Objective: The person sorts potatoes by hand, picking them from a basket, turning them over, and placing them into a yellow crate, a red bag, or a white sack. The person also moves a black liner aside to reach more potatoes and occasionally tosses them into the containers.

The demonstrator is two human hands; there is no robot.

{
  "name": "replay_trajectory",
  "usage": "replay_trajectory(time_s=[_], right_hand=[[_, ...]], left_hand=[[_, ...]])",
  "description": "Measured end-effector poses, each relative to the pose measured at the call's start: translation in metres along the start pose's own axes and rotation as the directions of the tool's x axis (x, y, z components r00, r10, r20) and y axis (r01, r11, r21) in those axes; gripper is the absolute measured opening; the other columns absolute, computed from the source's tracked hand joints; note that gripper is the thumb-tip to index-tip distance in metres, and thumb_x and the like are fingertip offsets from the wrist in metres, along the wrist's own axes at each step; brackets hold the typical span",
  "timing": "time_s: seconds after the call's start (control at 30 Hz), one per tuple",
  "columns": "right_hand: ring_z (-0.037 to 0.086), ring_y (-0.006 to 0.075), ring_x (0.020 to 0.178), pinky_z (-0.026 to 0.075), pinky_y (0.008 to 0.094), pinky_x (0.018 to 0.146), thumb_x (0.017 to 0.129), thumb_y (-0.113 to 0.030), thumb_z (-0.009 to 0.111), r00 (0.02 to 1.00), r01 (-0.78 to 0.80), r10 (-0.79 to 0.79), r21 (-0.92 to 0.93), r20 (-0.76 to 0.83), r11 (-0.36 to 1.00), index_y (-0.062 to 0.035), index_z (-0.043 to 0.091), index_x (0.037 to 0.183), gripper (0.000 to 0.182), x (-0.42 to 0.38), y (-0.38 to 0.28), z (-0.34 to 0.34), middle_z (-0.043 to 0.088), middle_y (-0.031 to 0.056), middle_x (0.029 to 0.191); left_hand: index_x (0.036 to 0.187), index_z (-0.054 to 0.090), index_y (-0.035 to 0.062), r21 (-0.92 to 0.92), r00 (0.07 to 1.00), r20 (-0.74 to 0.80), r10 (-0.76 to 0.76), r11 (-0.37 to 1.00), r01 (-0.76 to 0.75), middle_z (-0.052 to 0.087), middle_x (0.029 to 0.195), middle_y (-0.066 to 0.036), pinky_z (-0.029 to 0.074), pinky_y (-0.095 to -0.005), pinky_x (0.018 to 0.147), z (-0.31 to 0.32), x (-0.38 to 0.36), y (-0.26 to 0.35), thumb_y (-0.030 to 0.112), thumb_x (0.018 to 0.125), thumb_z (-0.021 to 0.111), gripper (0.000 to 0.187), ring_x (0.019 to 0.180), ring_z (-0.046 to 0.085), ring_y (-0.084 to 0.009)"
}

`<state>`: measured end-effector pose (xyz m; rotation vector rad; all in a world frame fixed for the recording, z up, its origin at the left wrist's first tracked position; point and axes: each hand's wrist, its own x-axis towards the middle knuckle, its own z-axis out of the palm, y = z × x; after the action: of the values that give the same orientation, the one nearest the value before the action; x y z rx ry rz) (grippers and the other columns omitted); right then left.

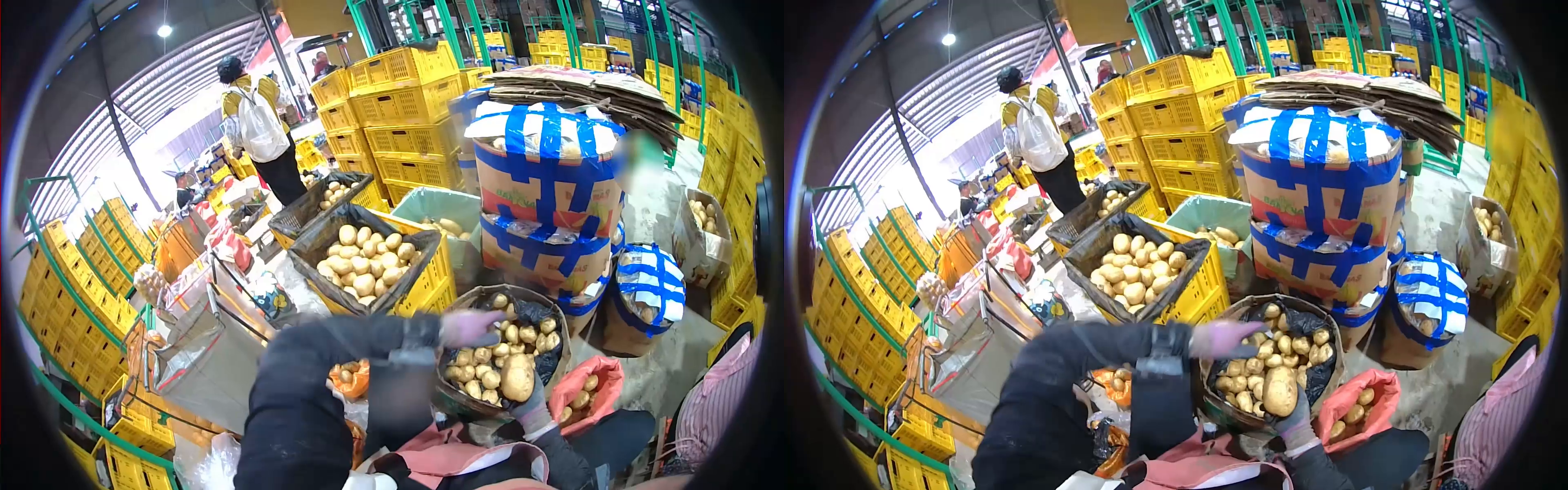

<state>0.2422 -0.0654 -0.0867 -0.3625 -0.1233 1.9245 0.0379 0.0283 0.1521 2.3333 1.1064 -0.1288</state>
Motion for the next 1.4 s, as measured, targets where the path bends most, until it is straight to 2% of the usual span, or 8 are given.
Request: replay_trajectory(time_s=[0.13,0.17,0.57,0.63,0.8,1.1,1.27,1.4], right_hand=[[0.065,0.0251,0.104,0.057,0.0424,0.083,0.099,-0.037,0.040,0.916,0.384,-0.277,-0.840,0.292,0.383,-0.0088,0.047,0.134,0.046,-0.014,0.016,0.008,0.061,0.0082,0.123],[0.065,0.0240,0.104,0.057,0.0409,0.083,0.099,-0.029,0.044,1.000,0.000,-0.006,-0.201,-0.031,0.980,-0.0074,0.048,0.133,0.040,-0.009,0.010,0.008,0.061,0.0095,0.122],[0.064,0.0153,0.079,0.052,0.0289,0.075,0.095,-0.031,0.058,0.880,0.143,-0.430,-0.749,-0.203,0.647,0.0035,0.066,0.106,0.037,0.002,0.025,0.020,0.068,0.0064,0.093],[0.063,0.0178,0.092,0.053,0.0299,0.078,0.094,-0.034,0.059,0.843,0.338,-0.463,-0.939,0.274,0.059,-0.0017,0.056,0.121,0.042,-0.021,0.021,0.040,0.064,0.0087,0.108],[0.057,0.0235,0.114,0.053,0.0368,0.088,0.088,-0.042,0.065,0.977,-0.208,0.178,-0.343,-0.118,0.916,-0.0135,0.044,0.137,0.060,0.004,0.021,-0.015,0.056,0.0078,0.127],[0.061,0.0262,0.108,0.054,0.0421,0.085,0.090,-0.037,0.064,0.994,-0.022,-0.010,-0.303,-0.105,0.953,-0.0089,0.051,0.131,0.051,0.003,0.026,0.013,0.061,0.0087,0.120],[0.041,0.0216,0.130,0.033,0.0345,0.110,0.082,-0.023,0.076,0.841,0.357,-0.426,-0.934,0.335,-0.030,0.0011,0.040,0.139,0.071,-0.013,0.005,0.092,0.045,0.0132,0.139],[0.038,0.0226,0.134,0.032,0.0348,0.111,0.073,-0.026,0.082,0.896,0.379,-0.397,-0.809,0.199,0.449,0.0016,0.031,0.145,0.092,-0.010,-0.007,0.097,0.042,0.0129,0.142]], left_hand=[[0.151,0.025,0.0169,-0.798,0.987,0.051,-0.152,0.588,0.132,0.058,0.126,-0.010,0.051,-0.0329,0.080,0.105,-0.008,-0.045,0.049,0.094,0.057,0.073,0.093,0.058,-0.0174],[0.152,0.022,0.0138,-0.762,0.984,0.117,-0.133,0.623,0.175,0.050,0.138,-0.013,0.049,-0.0344,0.090,0.110,-0.009,-0.038,0.049,0.095,0.056,0.075,0.109,0.057,-0.0227],[0.143,0.037,0.0042,-0.857,0.999,-0.043,-0.023,0.515,-0.025,0.050,0.135,-0.013,0.035,-0.0324,0.108,0.154,0.011,-0.052,0.043,0.090,0.065,0.072,0.125,0.047,-0.0202],[0.140,0.041,0.0041,-0.935,0.994,-0.097,-0.044,0.347,-0.076,0.054,0.129,-0.012,0.038,-0.0320,0.106,0.168,0.025,-0.066,0.042,0.093,0.062,0.064,0.121,0.050,-0.0195],[0.138,0.042,0.0033,-0.836,0.968,-0.199,-0.154,0.542,-0.086,0.055,0.127,-0.014,0.040,-0.0316,0.103,0.168,0.018,-0.059,0.042,0.093,0.061,0.062,0.118,0.052,-0.0203],[0.124,0.047,0.0031,-0.848,0.969,-0.188,-0.161,0.525,-0.077,0.056,0.112,-0.008,0.045,-0.0294,0.092,0.177,0.026,-0.083,0.033,0.090,0.068,0.050,0.106,0.053,-0.0135],[0.147,0.028,0.0094,-0.997,0.996,-0.003,-0.086,0.074,0.003,0.045,0.134,-0.014,0.050,-0.0347,0.093,0.120,0.002,-0.055,0.026,0.090,0.069,0.072,0.119,0.052,-0.0213],[0.145,0.030,0.0033,-0.941,0.963,-0.261,0.058,0.208,-0.268,0.042,0.137,-0.014,0.043,-0.0361,0.103,0.117,0.010,-0.060,0.012,0.077,0.078,0.084,0.127,0.045,-0.0228]])
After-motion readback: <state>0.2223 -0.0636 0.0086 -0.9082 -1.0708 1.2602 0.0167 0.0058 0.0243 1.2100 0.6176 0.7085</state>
